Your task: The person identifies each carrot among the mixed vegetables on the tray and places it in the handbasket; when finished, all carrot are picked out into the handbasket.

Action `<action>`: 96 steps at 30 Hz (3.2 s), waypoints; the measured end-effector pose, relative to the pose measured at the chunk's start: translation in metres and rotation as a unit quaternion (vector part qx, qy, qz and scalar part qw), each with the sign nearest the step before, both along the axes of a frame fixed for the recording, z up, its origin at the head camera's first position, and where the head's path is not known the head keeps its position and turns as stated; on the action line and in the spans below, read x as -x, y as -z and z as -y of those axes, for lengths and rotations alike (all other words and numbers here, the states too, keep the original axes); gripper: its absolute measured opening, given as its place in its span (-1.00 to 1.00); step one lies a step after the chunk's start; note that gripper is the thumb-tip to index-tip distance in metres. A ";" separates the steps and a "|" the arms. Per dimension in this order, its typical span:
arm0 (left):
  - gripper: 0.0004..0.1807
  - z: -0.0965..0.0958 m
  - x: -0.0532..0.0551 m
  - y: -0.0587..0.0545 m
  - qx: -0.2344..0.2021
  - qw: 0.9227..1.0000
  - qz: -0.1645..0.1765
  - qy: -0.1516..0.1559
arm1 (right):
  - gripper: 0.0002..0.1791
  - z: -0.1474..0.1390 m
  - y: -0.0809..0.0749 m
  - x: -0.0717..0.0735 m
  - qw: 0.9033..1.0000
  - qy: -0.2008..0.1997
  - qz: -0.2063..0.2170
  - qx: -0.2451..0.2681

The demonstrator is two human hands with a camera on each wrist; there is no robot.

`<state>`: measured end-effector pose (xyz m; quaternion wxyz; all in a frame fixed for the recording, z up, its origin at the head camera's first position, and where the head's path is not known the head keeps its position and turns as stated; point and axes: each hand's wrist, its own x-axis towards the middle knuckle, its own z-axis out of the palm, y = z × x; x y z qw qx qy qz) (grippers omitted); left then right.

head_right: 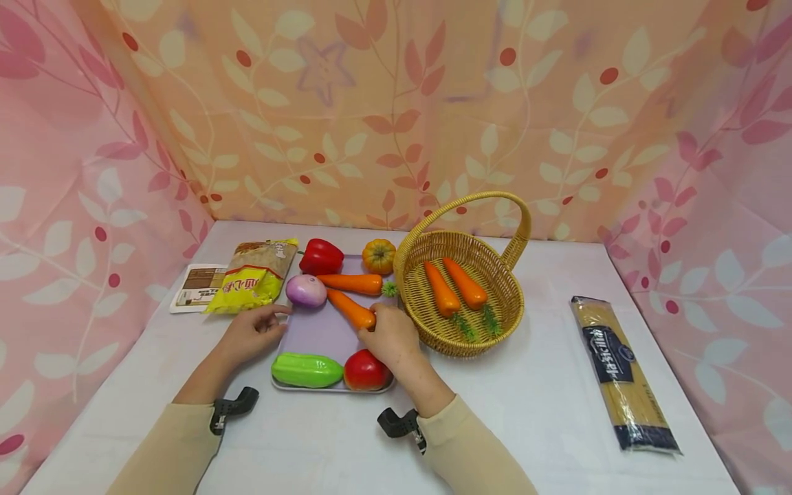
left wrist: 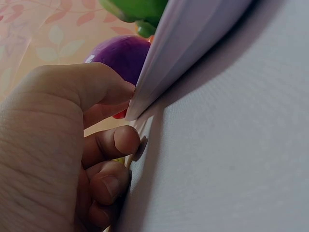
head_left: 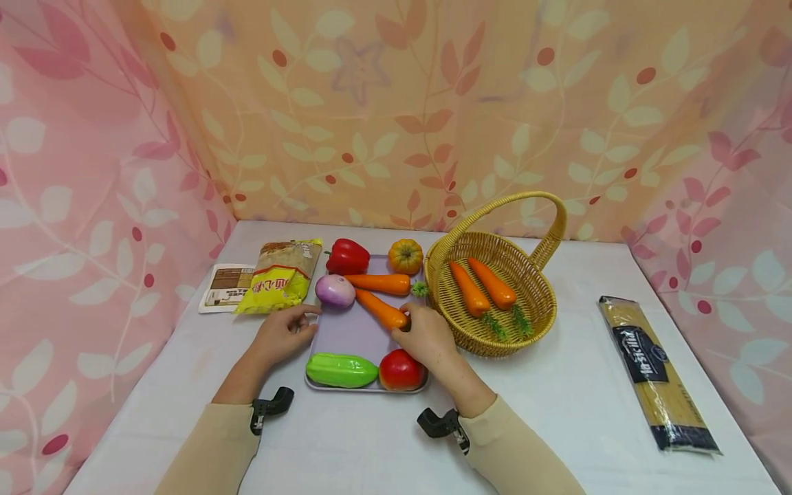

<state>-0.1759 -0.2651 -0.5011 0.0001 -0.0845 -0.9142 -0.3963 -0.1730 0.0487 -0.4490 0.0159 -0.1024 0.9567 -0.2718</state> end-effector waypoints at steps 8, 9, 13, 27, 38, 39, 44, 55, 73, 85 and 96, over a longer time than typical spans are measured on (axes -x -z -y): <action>-0.69 0.000 -0.001 0.000 -0.001 1.000 0.002 -0.001 | -0.59 0.000 -0.011 -0.006 1.000 0.009 -0.012 -0.007; -0.69 0.000 -0.001 0.000 -0.001 1.000 0.004 -0.002 | -0.59 -0.001 -0.014 -0.007 1.000 0.011 -0.013 -0.006; -0.69 -0.001 -0.002 -0.002 0.004 1.000 0.004 -0.004 | -0.58 -0.002 -0.029 -0.014 1.000 0.016 -0.011 0.009; -0.69 0.001 -0.001 0.000 0.002 1.000 0.006 -0.005 | -0.51 -0.026 -0.098 -0.047 0.992 0.020 -0.036 0.122; -0.70 0.001 0.000 0.002 0.006 1.000 0.002 -0.006 | -0.54 -0.073 -0.138 -0.070 0.976 0.023 -0.097 0.192; -0.70 0.001 0.000 0.002 0.006 1.000 0.003 -0.006 | -0.53 -0.077 -0.141 -0.072 0.975 0.023 -0.102 0.198; -0.69 0.001 0.000 0.002 0.006 1.000 0.005 -0.007 | -0.51 -0.101 -0.150 -0.080 0.967 0.028 -0.130 0.218; -0.70 0.001 0.001 0.004 0.003 1.000 0.010 -0.013 | -0.46 -0.164 -0.159 -0.092 0.946 0.066 -0.155 0.278; -0.70 0.000 0.000 0.002 -0.003 1.000 0.007 -0.011 | -0.50 -0.219 -0.154 -0.100 0.952 0.167 -0.119 0.225; -0.70 -0.001 -0.002 0.000 -0.003 1.000 0.008 -0.011 | -0.42 -0.218 -0.125 -0.039 0.978 0.181 -0.041 0.090; -0.70 -0.001 -0.001 0.000 -0.002 1.000 -0.001 -0.010 | -0.38 -0.199 -0.077 0.014 0.983 0.181 -0.010 0.032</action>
